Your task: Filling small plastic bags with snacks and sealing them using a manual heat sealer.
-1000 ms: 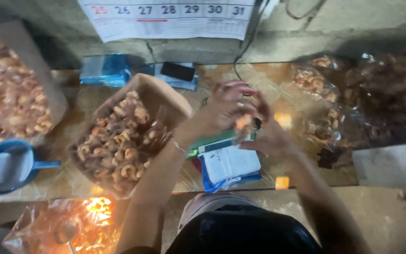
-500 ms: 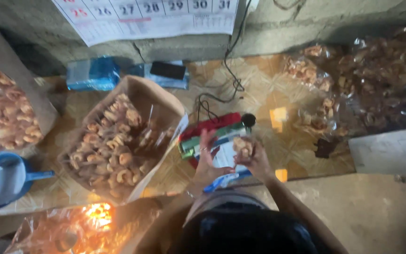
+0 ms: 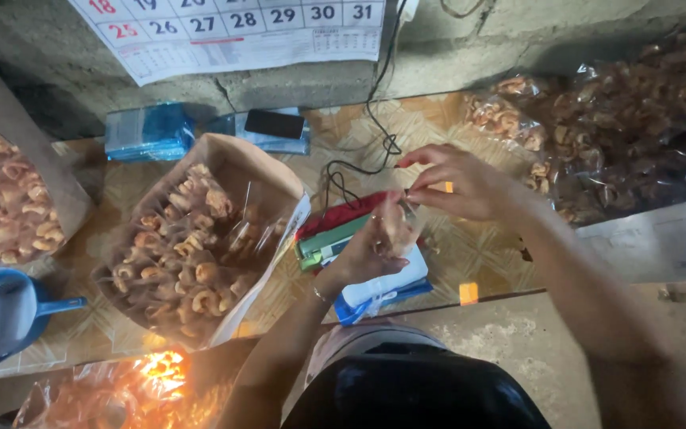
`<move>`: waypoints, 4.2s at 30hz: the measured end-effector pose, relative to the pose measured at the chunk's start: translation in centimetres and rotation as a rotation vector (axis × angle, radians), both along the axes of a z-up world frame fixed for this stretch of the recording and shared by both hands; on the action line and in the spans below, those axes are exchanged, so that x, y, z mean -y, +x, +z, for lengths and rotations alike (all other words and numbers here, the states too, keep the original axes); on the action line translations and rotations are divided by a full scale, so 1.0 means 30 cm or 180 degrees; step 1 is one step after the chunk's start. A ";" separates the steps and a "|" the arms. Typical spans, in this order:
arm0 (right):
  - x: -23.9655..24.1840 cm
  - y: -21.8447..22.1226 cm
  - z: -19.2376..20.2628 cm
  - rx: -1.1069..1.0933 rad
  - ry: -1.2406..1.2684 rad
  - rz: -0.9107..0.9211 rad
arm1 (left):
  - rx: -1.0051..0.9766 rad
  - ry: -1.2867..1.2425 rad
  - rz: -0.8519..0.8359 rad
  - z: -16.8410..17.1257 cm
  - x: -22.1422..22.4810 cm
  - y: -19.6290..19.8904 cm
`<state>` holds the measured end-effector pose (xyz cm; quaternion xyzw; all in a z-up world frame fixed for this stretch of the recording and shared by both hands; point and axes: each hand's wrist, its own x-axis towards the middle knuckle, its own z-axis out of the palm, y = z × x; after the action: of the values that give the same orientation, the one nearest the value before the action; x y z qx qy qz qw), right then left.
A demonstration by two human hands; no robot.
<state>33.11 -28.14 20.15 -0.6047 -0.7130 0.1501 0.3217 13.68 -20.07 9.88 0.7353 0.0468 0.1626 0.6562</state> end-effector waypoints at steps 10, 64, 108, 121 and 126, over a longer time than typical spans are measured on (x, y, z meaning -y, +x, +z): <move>-0.073 0.027 -0.083 0.0599 -0.1648 -0.0763 | -0.1379 0.0642 0.0712 -0.050 -0.013 0.005; 0.042 -0.045 -0.317 0.1174 -0.0156 0.1252 | -0.0104 0.0853 0.0083 -0.198 -0.061 -0.103; 0.294 -0.206 -0.330 0.0688 0.0343 0.0378 | 0.0404 0.3215 0.0188 -0.074 0.070 -0.214; 0.166 -0.066 -0.897 0.1221 0.0710 -0.0767 | -0.0693 0.2070 0.1288 -0.629 0.031 -0.076; 0.108 -0.064 -1.025 0.1224 0.0385 -0.0795 | -0.0474 0.3135 0.1351 -0.730 0.003 -0.062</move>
<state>31.21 -31.40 -10.59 -0.6853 -0.6885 -0.0518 0.2317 11.82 -20.16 -12.02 0.9399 0.1589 0.2417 0.1816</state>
